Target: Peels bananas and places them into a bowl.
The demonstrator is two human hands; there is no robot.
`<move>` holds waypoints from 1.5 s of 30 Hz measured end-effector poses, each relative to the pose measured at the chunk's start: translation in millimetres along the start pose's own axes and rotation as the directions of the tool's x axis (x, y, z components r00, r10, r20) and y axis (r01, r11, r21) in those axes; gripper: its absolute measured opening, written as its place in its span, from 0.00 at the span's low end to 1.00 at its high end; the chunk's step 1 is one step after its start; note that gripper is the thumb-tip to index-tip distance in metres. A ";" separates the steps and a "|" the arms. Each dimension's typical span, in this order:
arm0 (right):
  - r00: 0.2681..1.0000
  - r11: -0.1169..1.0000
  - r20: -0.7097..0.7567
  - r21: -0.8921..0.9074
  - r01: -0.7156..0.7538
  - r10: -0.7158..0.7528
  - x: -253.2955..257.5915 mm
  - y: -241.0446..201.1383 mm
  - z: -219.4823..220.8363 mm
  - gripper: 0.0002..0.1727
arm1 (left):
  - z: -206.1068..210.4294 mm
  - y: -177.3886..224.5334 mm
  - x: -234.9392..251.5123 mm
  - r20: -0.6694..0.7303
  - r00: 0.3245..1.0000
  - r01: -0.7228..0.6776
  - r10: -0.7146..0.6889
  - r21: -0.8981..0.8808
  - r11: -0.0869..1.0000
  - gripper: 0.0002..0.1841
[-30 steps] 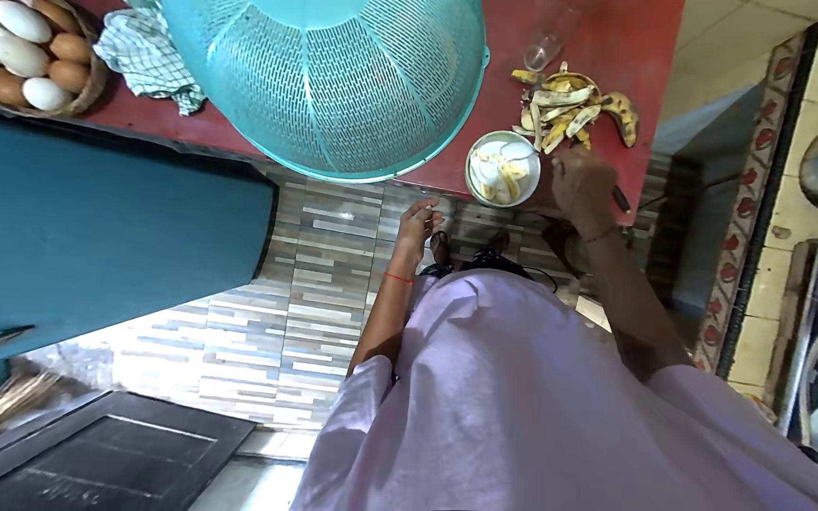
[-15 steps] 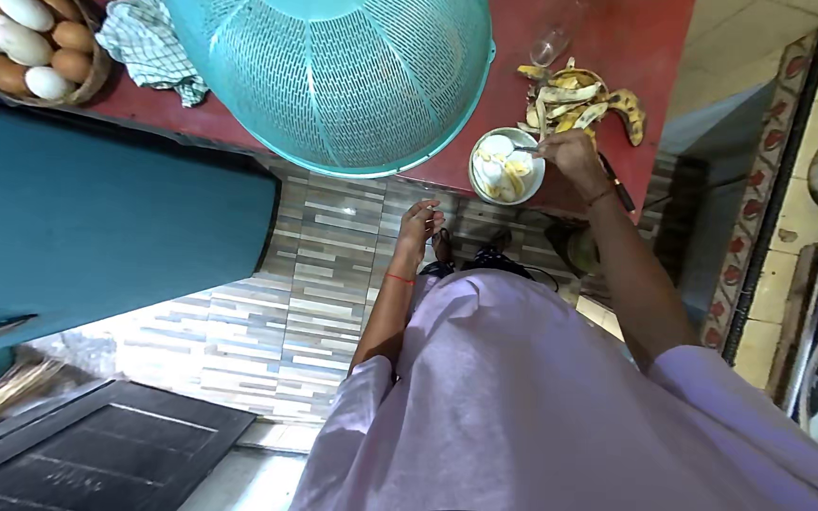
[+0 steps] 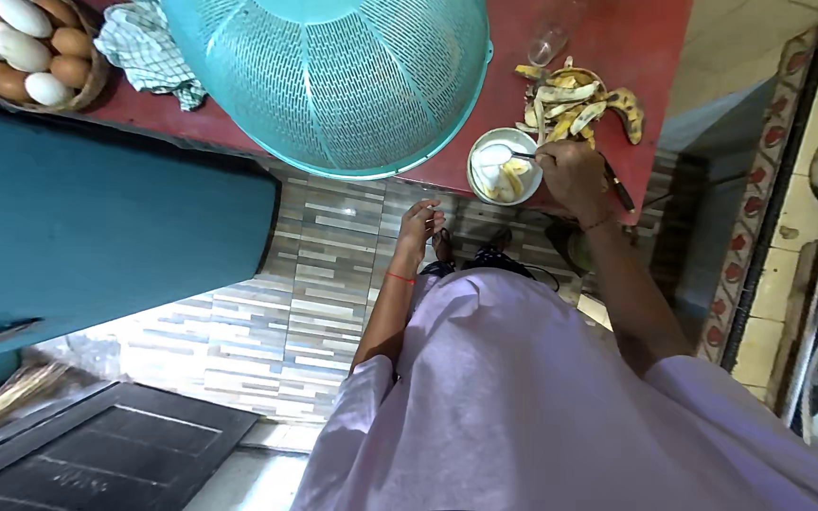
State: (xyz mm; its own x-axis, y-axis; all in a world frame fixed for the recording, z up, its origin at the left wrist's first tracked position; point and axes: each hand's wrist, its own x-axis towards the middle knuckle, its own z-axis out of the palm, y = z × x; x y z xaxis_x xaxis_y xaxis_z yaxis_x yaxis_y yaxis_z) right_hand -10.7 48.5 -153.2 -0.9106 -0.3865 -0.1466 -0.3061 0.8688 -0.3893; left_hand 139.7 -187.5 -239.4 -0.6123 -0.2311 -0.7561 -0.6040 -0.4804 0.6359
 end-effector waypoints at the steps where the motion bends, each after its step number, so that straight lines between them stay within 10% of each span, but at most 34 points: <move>1: 1.000 1.000 0.012 -0.012 -0.014 0.014 -3.2 2.3 -3.3 0.17 | -0.8 -0.2 -0.2 -0.002 1.000 0.001 -0.001 -0.003 1.000 0.15; 11: 0.948 0.962 0.221 -0.205 -0.182 0.227 -31.5 10.4 -37.1 0.18 | -5.6 -1.6 0.8 -0.008 1.000 -0.001 0.001 -0.021 1.000 0.14; 21: 0.963 0.963 -0.234 -0.261 0.072 -0.135 6.0 15.9 19.5 0.14 | -7.4 -1.7 0.4 -0.003 1.000 0.000 0.000 -0.027 1.000 0.15; 28: 0.963 0.996 0.261 0.037 -0.078 0.066 48.1 24.3 20.5 0.17 | -13.7 -9.5 0.1 -0.039 0.999 0.008 -0.009 -0.027 1.000 0.15; 36: 0.970 0.820 0.166 0.520 -0.239 0.177 36.9 55.7 20.2 0.11 | -7.9 -3.5 0.7 -0.023 1.000 0.007 -0.008 -0.023 1.000 0.15; 45: 0.972 0.979 0.221 0.172 -0.113 0.073 -12.9 26.6 2.0 0.16 | -2.0 -3.5 5.5 -0.001 1.000 0.018 -0.018 -0.008 1.000 0.14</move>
State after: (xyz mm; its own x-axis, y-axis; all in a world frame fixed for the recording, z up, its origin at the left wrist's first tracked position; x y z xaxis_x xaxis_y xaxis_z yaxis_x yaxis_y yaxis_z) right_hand -6.5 76.0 -163.5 -0.8463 -0.3810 -0.3724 -0.1492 0.8405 -0.5208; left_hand 139.5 -188.9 -246.1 -0.6011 -0.2231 -0.7674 -0.6107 -0.4911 0.6212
